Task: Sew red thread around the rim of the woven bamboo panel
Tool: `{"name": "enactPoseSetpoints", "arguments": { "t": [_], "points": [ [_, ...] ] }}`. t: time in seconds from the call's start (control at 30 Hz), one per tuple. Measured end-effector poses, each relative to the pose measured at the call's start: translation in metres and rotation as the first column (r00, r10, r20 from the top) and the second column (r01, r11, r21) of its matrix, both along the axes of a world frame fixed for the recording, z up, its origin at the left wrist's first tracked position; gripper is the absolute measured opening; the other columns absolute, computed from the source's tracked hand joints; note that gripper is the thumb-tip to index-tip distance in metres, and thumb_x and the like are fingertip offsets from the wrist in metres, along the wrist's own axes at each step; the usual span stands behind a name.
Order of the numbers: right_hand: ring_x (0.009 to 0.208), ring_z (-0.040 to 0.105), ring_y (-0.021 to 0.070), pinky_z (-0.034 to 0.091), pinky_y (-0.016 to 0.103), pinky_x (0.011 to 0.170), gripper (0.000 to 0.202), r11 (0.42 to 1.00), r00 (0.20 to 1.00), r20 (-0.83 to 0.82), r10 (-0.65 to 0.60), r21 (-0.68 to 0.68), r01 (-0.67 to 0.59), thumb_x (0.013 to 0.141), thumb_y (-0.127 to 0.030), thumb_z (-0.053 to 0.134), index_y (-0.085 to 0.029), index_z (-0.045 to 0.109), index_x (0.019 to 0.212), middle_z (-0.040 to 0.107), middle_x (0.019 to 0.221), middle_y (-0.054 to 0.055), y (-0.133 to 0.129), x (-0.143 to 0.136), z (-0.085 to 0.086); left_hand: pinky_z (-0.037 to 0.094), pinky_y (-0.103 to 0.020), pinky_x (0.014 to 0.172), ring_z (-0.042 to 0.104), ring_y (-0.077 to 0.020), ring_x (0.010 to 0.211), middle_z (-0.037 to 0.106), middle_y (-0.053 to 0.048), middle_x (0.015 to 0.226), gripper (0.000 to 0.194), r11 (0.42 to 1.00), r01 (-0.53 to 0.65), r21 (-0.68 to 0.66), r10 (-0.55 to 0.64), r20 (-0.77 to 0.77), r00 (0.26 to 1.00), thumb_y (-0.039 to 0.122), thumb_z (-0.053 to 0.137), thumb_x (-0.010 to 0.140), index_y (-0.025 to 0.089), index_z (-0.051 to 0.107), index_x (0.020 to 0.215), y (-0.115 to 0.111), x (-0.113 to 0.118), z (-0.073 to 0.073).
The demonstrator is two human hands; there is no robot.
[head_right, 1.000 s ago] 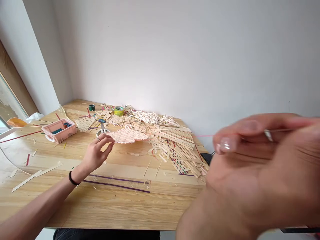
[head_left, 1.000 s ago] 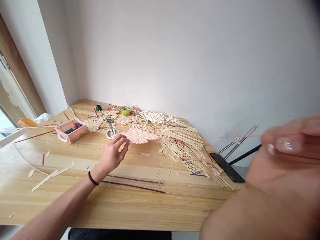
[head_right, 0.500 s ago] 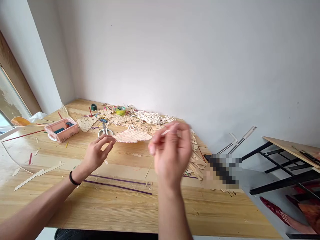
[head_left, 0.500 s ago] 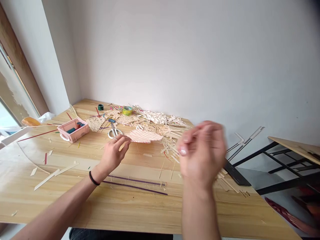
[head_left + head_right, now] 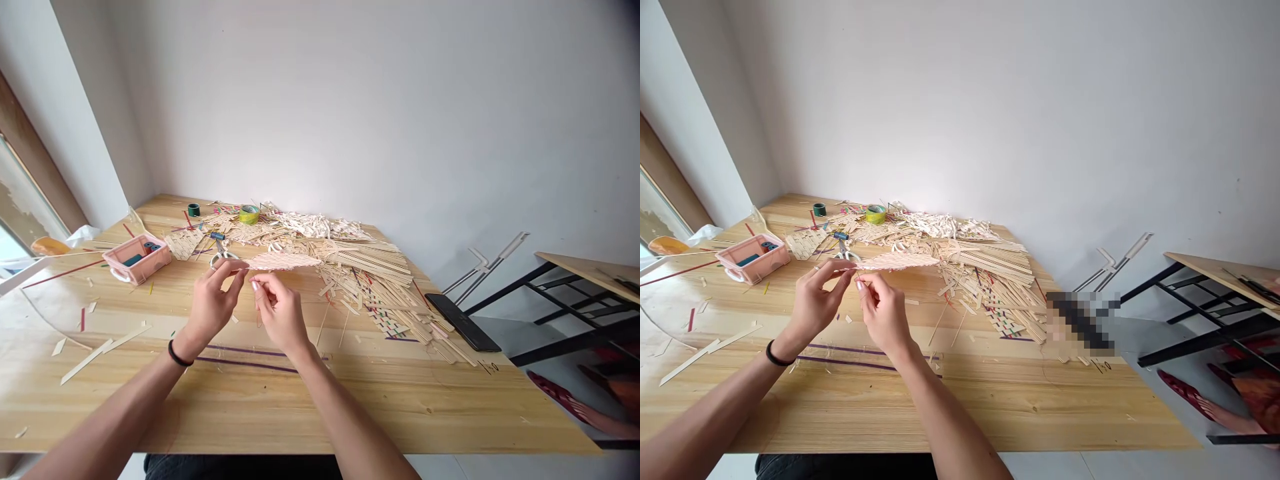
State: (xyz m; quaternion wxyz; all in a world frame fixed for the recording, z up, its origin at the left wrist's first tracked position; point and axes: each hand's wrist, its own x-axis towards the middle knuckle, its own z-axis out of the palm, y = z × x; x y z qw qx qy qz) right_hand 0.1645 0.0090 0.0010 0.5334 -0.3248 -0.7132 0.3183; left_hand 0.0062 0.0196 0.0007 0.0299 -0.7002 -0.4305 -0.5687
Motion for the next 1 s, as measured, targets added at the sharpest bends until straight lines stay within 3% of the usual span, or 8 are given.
{"name": "enactPoseSetpoints", "arguments": {
  "t": [0.3,0.73,1.0],
  "points": [
    [0.050,0.039,0.0093,0.031,0.024,0.051,0.027,0.999,0.998,0.039,-0.041,-0.003,0.041,0.104,-0.038,0.052,-0.016,0.068,0.101,0.047,0.059,-0.005,0.0009,0.0002,-0.0017,0.062,-0.029,0.081,0.075,-0.0157,0.086,0.078,-0.001,0.098,0.008,0.999,0.022,-0.033,-0.022,0.000,1.000,0.027,0.063,0.102,0.023,0.070,0.102,-0.0030,0.0017,-0.0015],
    [0.052,0.043,0.0109,0.033,0.024,0.054,0.029,0.996,0.995,0.048,-0.089,-0.006,0.090,0.105,-0.039,0.047,-0.016,0.064,0.104,0.057,0.065,-0.001,0.0010,-0.0043,-0.0062,0.063,-0.031,0.083,0.074,-0.0158,0.089,0.077,-0.001,0.098,0.009,0.998,0.042,-0.048,-0.042,0.000,0.999,0.026,0.061,0.102,0.023,0.069,0.100,-0.0046,0.0026,0.0002],
    [0.050,0.038,0.0100,0.028,0.024,0.052,0.026,0.993,0.991,0.063,-0.115,-0.007,0.115,0.106,-0.039,0.046,-0.020,0.051,0.090,0.046,0.060,-0.005,-0.0010,-0.0058,-0.0070,0.062,-0.030,0.083,0.075,-0.0157,0.087,0.078,-0.001,0.097,0.008,0.999,0.042,-0.024,-0.042,-0.013,0.999,0.024,0.062,0.101,0.023,0.069,0.098,-0.0068,0.0053,0.0020]
  ]
}}
